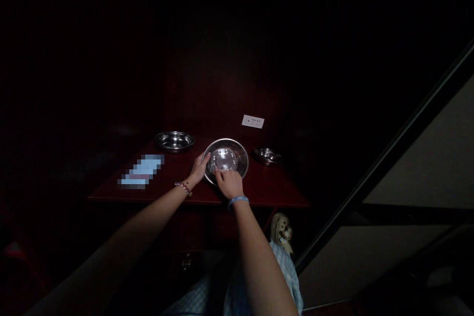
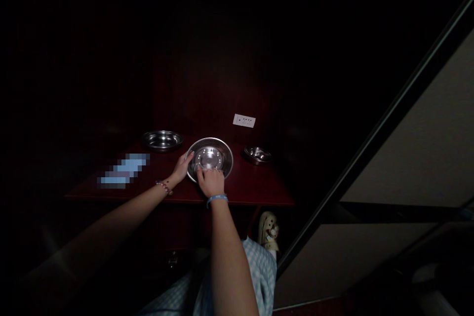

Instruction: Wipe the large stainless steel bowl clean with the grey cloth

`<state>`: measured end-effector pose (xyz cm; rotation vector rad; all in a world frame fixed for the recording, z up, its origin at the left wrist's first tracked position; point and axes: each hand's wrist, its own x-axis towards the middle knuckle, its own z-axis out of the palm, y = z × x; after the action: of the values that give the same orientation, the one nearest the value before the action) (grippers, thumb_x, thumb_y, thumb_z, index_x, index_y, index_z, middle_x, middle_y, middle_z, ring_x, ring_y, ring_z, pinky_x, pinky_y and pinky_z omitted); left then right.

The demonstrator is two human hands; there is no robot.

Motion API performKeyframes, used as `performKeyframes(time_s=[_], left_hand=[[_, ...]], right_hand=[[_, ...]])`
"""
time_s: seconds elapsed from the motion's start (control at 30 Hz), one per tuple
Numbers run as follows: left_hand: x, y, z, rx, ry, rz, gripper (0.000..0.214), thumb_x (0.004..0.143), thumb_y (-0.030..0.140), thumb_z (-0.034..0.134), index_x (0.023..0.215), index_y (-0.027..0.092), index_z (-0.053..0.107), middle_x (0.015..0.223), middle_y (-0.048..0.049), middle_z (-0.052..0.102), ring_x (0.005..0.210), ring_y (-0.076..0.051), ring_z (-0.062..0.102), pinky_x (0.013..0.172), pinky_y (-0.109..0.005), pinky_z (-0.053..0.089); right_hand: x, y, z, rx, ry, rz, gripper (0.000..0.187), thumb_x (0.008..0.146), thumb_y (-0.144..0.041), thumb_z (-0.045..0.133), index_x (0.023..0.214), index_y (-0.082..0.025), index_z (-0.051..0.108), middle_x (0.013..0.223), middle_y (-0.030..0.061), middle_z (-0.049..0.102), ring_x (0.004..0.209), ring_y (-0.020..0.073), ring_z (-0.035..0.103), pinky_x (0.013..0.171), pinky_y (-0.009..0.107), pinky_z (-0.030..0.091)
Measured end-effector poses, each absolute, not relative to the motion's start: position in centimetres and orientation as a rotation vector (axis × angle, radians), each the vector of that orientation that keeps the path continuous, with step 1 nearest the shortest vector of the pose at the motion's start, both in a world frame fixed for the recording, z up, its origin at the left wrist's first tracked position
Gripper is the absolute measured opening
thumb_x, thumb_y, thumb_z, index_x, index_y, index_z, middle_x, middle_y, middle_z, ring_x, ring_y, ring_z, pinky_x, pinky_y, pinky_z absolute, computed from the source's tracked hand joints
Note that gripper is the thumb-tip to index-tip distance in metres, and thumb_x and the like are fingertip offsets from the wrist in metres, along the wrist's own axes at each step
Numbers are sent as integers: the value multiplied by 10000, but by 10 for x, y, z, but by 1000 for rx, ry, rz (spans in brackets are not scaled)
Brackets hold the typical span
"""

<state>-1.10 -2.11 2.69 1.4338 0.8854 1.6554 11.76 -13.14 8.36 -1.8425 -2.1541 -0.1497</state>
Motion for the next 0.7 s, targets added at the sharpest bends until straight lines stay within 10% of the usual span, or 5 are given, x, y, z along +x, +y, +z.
performKeyframes(time_s=[0.7], left_hand=[[-7, -23, 25, 1407, 815, 1469, 597, 747, 685, 677, 1007, 153, 751, 1080, -129, 787, 1115, -322, 689, 1066, -415, 471]], right_hand=[[124, -113, 51, -1575, -2174, -427, 514, 1076, -369, 329, 1547, -208, 461, 1640, 39, 393, 1393, 294, 432, 1188, 496, 284]])
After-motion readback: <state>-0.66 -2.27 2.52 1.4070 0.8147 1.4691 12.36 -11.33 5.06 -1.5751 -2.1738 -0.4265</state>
